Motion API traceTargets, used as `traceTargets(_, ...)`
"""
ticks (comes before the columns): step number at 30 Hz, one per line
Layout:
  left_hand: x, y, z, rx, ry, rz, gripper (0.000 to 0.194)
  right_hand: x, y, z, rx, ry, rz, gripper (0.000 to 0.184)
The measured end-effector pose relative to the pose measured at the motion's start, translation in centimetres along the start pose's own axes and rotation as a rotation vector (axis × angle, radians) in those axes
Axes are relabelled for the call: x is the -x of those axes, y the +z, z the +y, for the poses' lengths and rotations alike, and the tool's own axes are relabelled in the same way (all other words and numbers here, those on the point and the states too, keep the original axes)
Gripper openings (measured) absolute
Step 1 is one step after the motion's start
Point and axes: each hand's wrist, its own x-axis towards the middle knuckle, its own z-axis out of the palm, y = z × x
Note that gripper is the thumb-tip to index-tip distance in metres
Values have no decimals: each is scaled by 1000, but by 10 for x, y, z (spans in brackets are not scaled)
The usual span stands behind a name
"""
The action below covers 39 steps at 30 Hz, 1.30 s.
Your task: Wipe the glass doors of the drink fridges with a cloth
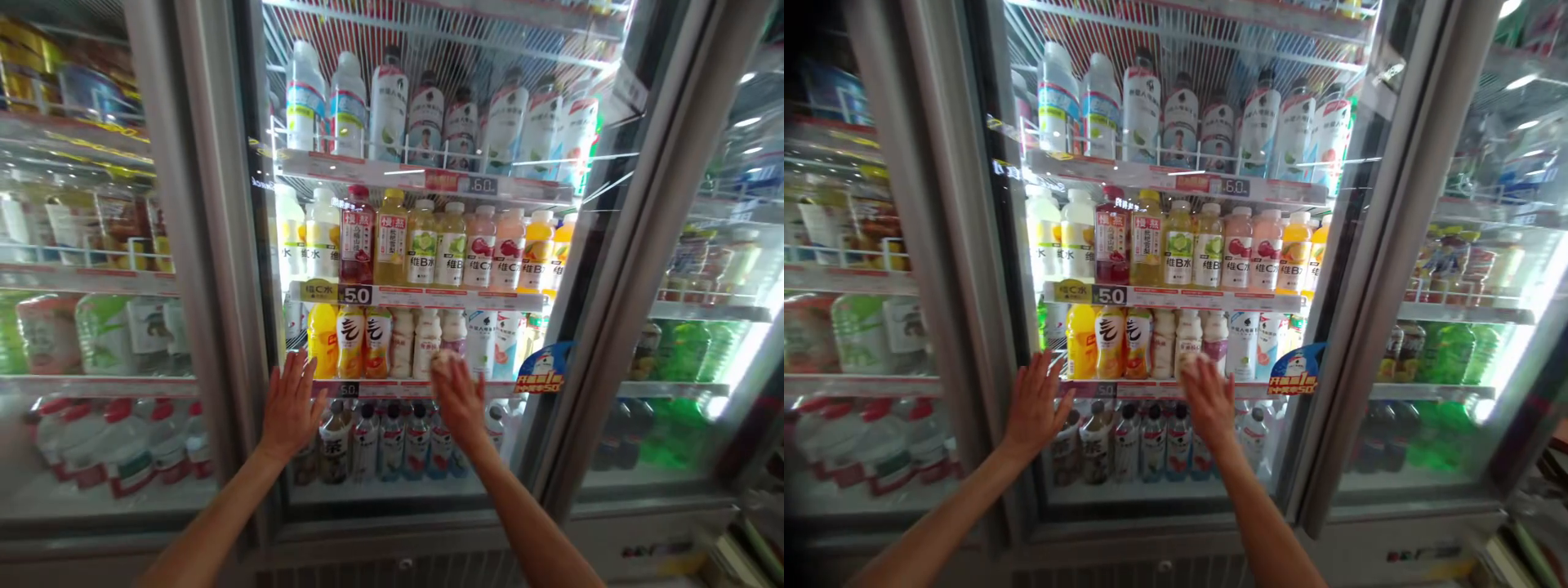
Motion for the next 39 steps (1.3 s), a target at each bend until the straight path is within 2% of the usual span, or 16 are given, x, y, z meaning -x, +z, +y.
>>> traceTargets(3, 2, -3, -7, -6, -30, 9, 73, -8, -6, 38, 107, 406, 201, 52)
traceTargets(5, 2, -3, -6, 1, -9, -7, 73, -11, -1, 23, 86, 467, 224, 52)
traceTargets(7, 2, -2, -2, 9, 12, -27, 74, -12, 7, -19, 12, 261, 119, 52)
traceTargets(9, 3, -3, 1, 6, 11, -40, 73, -16, 14, -60, -71, -92, -15, 50)
traceTargets(11, 6, -6, -2, -13, -19, -47, 72, -29, 15, -76, -128, -358, -85, 48)
traceTargets(13, 11, -12, -10, -21, -30, -51, 72, -51, 12, -67, -132, -316, -42, 49)
traceTargets(16, 21, -24, -23, -4, 18, -45, 73, -76, 14, -54, -84, 101, 141, 51)
traceTargets(17, 24, -28, -26, 1, 27, -42, 73, -77, 17, -59, -85, 140, 158, 51)
traceTargets(18, 27, -31, -28, -4, 20, -35, 72, -74, 20, -70, -103, 87, 143, 50)
traceTargets(21, 34, -41, -34, -32, -27, -21, 70, -56, 31, -121, -225, -415, -12, 44)
traceTargets(23, 36, -46, -38, -45, -44, -26, 69, -60, 36, -148, -283, -615, -85, 43)
traceTargets(27, 38, -53, -45, -61, -84, -25, 68, -109, 42, -167, -264, -329, -95, 50)
traceTargets(29, 40, -54, -46, -68, -95, -28, 68, -114, 44, -173, -273, -288, -111, 51)
traceTargets(35, 56, -53, -44, -93, -68, -72, 65, -34, 47, -178, -386, -812, -237, 45)
traceTargets(37, 61, -50, -39, -89, -52, -87, 66, -35, 42, -163, -356, -731, -245, 48)
traceTargets(39, 62, -45, -32, -81, -50, -95, 66, -48, 34, -141, -270, -477, -211, 53)
